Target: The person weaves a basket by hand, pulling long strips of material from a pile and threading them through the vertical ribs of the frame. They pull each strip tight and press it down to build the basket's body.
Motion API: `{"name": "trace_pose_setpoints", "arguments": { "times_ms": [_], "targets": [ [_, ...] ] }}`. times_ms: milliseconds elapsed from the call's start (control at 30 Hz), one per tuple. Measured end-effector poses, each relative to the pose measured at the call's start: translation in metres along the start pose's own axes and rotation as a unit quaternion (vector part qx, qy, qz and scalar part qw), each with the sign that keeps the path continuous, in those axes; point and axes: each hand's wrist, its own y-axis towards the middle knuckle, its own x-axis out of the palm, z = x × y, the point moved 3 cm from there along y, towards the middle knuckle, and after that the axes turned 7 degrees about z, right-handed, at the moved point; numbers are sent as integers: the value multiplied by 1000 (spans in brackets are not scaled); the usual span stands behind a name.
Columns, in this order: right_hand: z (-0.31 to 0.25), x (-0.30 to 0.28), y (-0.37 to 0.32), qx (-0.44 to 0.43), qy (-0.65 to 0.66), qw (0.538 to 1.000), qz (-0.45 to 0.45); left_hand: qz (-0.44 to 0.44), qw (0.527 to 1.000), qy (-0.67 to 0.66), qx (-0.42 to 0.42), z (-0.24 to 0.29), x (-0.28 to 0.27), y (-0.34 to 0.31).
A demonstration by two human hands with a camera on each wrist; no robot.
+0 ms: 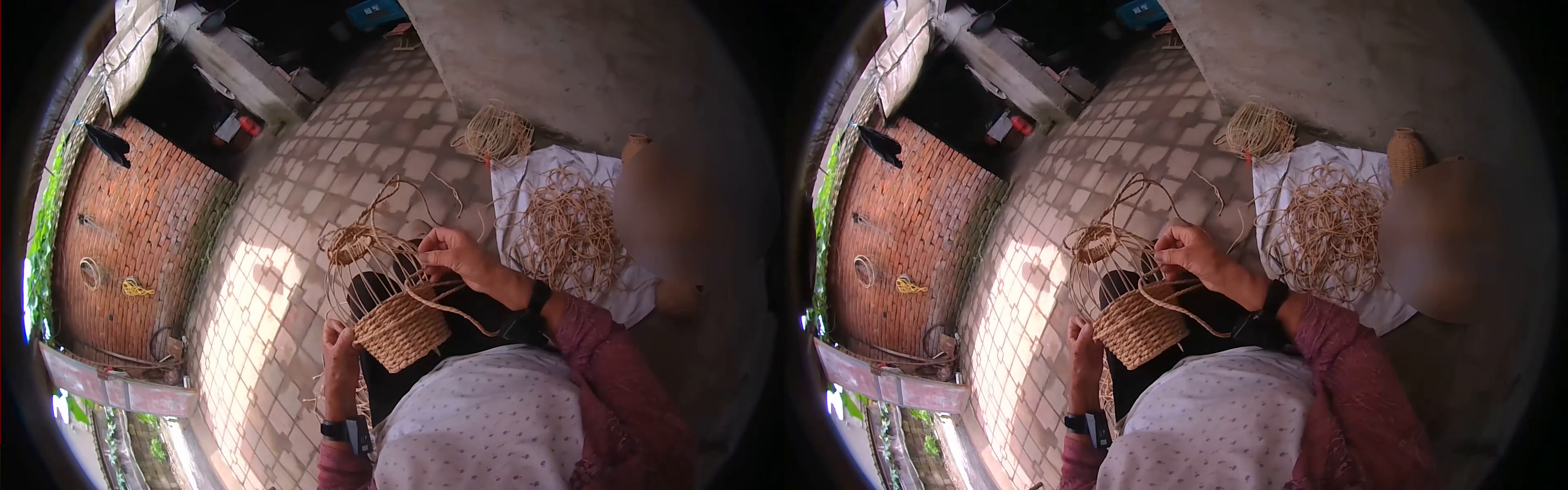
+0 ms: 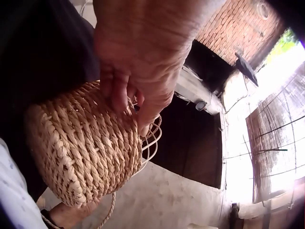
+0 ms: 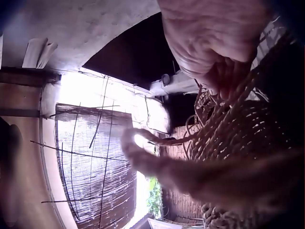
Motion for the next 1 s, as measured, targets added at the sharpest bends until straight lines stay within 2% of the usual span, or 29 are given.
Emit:
{"name": "trace_pose_setpoints", "arguments": {
  "times_ms": [67, 133, 200, 233, 300, 433, 467, 500, 633, 700, 767, 833, 900, 933, 967, 1000],
  "targets": [
    [9, 1, 0, 3, -56, 998, -6, 1, 1000, -5, -9, 0, -1, -1],
    [9, 4, -1, 8, -51, 999, 5, 16, 1000, -9, -8, 1, 1, -4],
    [12, 2, -1, 32, -157, 987, 35, 17, 1000, -8, -8, 2, 2, -4],
    [15, 2, 1, 32, -157, 986, 36, 19, 1000, -9, -8, 2, 3, -4],
    [27, 3, 8, 17, -232, 972, 27, 21, 1000, -2, -3, 3, 5, -4],
    [34, -2, 18, 11, -268, 963, -30, 18, 1000, -8, -2, 3, 3, -4],
    [33, -7, 15, 102, -145, 982, -63, 19, 1000, -8, 0, 2, 2, -4],
    [32, -10, 10, 191, -19, 977, -94, 19, 1000, -14, -3, 1, 2, -4],
    [44, -38, 8, 199, 39, 975, -96, 11, 1000, -20, 1, 0, 2, -4],
    [41, -81, 3, 161, -35, 986, 13, 20, 1000, -17, -3, 0, 1, -6],
    [54, -162, -13, 102, -91, 982, 134, 26, 1000, -15, -3, 0, -1, -2],
    [61, -241, -49, 103, -111, 966, 212, 15, 1000, -11, 11, -1, -5, -2],
    [69, -325, -86, 143, -204, 892, 378, 13, 1000, -11, 10, -1, -5, -4],
    [81, -383, -107, 131, -156, 901, 383, 7, 1000, -10, 10, 0, -4, -3],
    [78, -400, -127, 105, -205, 863, 449, 7, 1000, -11, 11, 0, -3, -2],
    [78, -409, -134, 105, -205, 863, 449, 12, 1000, -10, 16, 0, -3, -3]
  ]
}}
